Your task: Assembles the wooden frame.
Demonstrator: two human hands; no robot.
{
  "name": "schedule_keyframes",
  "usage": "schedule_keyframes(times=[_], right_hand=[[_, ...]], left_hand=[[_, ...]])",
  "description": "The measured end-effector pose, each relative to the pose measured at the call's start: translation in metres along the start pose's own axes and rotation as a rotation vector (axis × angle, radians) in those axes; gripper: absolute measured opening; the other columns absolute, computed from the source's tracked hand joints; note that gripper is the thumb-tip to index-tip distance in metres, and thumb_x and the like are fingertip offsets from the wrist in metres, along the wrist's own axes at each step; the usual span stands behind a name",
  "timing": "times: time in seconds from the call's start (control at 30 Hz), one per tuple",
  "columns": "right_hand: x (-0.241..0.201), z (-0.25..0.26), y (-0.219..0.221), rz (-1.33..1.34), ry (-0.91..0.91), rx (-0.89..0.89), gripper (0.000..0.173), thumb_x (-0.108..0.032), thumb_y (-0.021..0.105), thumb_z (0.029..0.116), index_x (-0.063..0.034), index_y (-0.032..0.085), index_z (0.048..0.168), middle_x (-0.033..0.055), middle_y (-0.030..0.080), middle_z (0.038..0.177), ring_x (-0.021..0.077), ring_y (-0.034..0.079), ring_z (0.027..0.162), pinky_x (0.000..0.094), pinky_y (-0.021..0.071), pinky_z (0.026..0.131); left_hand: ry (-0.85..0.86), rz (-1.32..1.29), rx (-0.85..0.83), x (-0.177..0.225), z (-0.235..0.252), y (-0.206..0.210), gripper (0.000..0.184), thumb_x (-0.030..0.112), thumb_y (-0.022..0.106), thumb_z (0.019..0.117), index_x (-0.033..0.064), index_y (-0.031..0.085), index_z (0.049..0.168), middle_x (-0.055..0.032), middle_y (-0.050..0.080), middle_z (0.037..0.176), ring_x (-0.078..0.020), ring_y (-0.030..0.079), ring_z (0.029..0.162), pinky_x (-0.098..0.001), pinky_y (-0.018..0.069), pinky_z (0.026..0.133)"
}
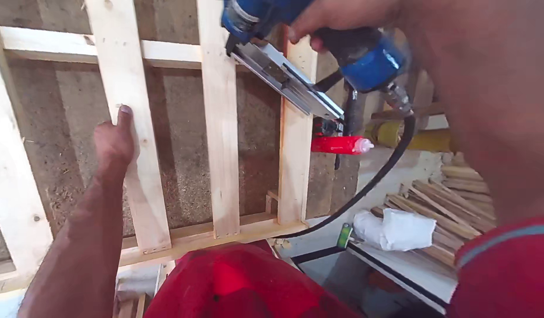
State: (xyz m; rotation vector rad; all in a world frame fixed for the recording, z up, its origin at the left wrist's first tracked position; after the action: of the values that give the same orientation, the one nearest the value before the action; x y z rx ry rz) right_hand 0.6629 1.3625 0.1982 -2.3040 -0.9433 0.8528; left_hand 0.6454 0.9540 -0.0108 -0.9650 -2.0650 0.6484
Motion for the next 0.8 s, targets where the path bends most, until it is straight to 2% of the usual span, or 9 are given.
schedule_keyframes(times=[0.07,0.17,0.33,0.47,0.57,0.63,0.67,0.73,0.8], right_hand=[[-0.009,-0.012,0.006,-0.002,0.005,0.018,0.014,-0.024,0.06,0.1005,-0.0142,0.068,0.094,-0.0055,0.058,0.068,0.0025,0.051,0.05,0.0183,0.0459,0.048],[-0.015,-0.051,0.013,-0.004,-0.008,0.088,0.02,-0.027,0.071,0.0935,-0.0107,0.064,0.103,0.001,0.064,0.074,0.0076,0.06,0.053,0.0223,0.0523,0.047],[0.041,-0.209,0.03,0.172,0.036,0.263,0.031,-0.035,0.078,0.0862,-0.022,0.066,0.111,0.0018,0.071,0.073,0.0151,0.067,0.053,0.0336,0.0594,0.045],[0.145,-0.338,0.115,0.531,0.03,0.286,0.028,-0.042,0.075,0.0901,-0.0241,0.072,0.112,-0.0005,0.072,0.086,0.0115,0.067,0.064,0.0276,0.0594,0.057],[0.21,-0.425,0.21,0.658,0.218,0.405,0.048,-0.04,0.083,0.0828,-0.0188,0.069,0.123,0.0029,0.075,0.102,0.0164,0.074,0.081,0.0355,0.0646,0.071],[0.229,-0.467,0.259,0.684,0.35,0.445,0.051,-0.029,0.085,0.0806,-0.0096,0.067,0.124,0.0055,0.075,0.107,0.0163,0.074,0.092,0.037,0.0641,0.083],[0.221,-0.477,0.268,0.706,0.482,0.438,0.047,-0.012,0.083,0.0798,-0.0011,0.066,0.122,0.0074,0.074,0.106,0.0136,0.072,0.094,0.0336,0.0608,0.089],[0.214,-0.487,0.284,0.721,0.853,0.428,0.037,0.013,0.072,0.0797,0.0089,0.065,0.116,0.0116,0.07,0.095,0.0115,0.064,0.084,0.0277,0.0536,0.087],[0.3,-0.531,0.357,0.741,0.662,0.378,0.039,-0.002,0.076,0.0824,0.0066,0.063,0.118,0.0135,0.072,0.092,0.016,0.07,0.075,0.0347,0.0613,0.071]], left_hand=[[0.009,0.021,0.028,-0.002,0.0,0.003,0.099,0.092,0.03,0.0861,0.0022,0.069,0.102,-0.0261,0.069,0.102,-0.0432,0.068,0.101,-0.0707,0.0497,0.085],[0.023,0.063,0.046,0.0,-0.001,0.001,0.097,0.091,0.031,0.0869,0.0037,0.07,0.103,-0.024,0.07,0.103,-0.0401,0.069,0.102,-0.0674,0.0511,0.087],[0.055,0.075,0.04,0.0,-0.005,0.003,0.096,0.09,0.027,0.0891,0.0046,0.07,0.104,-0.0226,0.071,0.103,-0.038,0.07,0.099,-0.0653,0.0529,0.084],[0.089,0.069,0.071,0.0,-0.006,0.0,0.09,0.084,0.034,0.093,0.0031,0.071,0.108,-0.0237,0.071,0.11,-0.0384,0.068,0.109,-0.0635,0.0514,0.093],[0.185,0.176,0.142,0.005,-0.018,-0.002,0.079,0.072,0.035,0.1005,0.0047,0.07,0.121,-0.0243,0.069,0.12,-0.0396,0.064,0.12,-0.0631,0.0473,0.102],[0.284,0.222,0.255,0.004,-0.032,-0.001,0.065,0.061,0.042,0.1034,0.0068,0.064,0.133,-0.0225,0.067,0.128,-0.0382,0.062,0.125,-0.0595,0.047,0.106],[0.341,0.244,0.322,0.0,-0.04,-0.001,0.062,0.056,0.047,0.1023,0.0069,0.059,0.139,-0.0218,0.063,0.135,-0.0373,0.058,0.13,-0.0559,0.0449,0.11],[0.5,0.305,0.437,-0.005,-0.063,0.005,0.062,0.05,0.054,0.0987,0.0068,0.055,0.144,-0.0226,0.05,0.149,-0.0385,0.044,0.143,-0.0503,0.0345,0.119],[0.664,0.307,0.451,-0.009,-0.105,0.026,0.057,0.044,0.059,0.0972,0.0048,0.059,0.138,-0.0223,0.048,0.152,-0.0379,0.042,0.145,-0.0481,0.0316,0.122]])
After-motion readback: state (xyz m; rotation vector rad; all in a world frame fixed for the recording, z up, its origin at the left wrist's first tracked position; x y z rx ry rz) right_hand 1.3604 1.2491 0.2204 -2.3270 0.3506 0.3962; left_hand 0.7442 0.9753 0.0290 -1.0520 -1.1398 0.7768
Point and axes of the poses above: each hand's wrist, its own z-axis towards the middle knuckle, its own y-axis out of the palm, x = y × z, the point moved 3 cm from there along z, towards the middle knuckle
